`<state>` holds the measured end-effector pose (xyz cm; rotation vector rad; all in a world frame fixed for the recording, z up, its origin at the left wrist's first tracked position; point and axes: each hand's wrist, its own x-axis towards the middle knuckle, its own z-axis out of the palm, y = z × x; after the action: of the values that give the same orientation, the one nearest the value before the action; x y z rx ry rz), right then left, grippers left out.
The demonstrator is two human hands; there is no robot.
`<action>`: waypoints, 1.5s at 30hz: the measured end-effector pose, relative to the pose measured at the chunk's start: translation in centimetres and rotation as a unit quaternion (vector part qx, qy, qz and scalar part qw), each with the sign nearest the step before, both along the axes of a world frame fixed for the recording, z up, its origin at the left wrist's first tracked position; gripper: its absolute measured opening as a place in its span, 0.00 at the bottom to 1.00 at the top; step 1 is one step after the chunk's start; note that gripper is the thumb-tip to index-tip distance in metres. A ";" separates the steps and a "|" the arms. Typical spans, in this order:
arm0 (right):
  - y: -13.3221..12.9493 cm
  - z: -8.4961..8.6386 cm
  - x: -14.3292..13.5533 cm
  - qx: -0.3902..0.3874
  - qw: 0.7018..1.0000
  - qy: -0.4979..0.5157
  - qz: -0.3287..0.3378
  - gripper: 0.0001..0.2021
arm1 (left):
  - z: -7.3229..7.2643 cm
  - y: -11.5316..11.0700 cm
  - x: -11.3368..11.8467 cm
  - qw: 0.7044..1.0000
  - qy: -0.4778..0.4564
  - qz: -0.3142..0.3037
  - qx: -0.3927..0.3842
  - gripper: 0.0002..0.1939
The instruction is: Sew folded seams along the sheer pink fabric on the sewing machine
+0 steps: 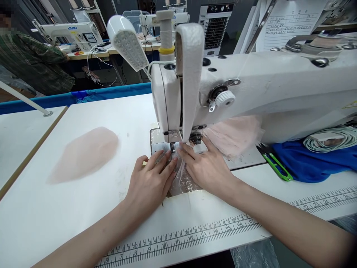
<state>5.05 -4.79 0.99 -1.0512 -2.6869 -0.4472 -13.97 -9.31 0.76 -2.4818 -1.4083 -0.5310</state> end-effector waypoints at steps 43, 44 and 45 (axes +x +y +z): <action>-0.5 2.0 0.3 -0.036 0.979 0.201 -0.016 0.22 | 4.2 2.6 -0.4 0.955 -0.172 0.000 -0.241 0.19; -0.5 2.0 0.4 -0.027 0.978 0.207 -0.017 0.21 | 4.2 2.8 -0.3 0.952 -0.180 0.008 -0.247 0.20; -0.4 2.1 0.4 -0.022 0.978 0.209 -0.018 0.20 | 4.3 2.9 -0.2 0.949 -0.189 0.013 -0.254 0.21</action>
<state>5.42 -5.21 3.05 -1.0685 -2.3165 -0.1504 -14.22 -6.44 5.03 -2.8558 -1.9274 -0.7490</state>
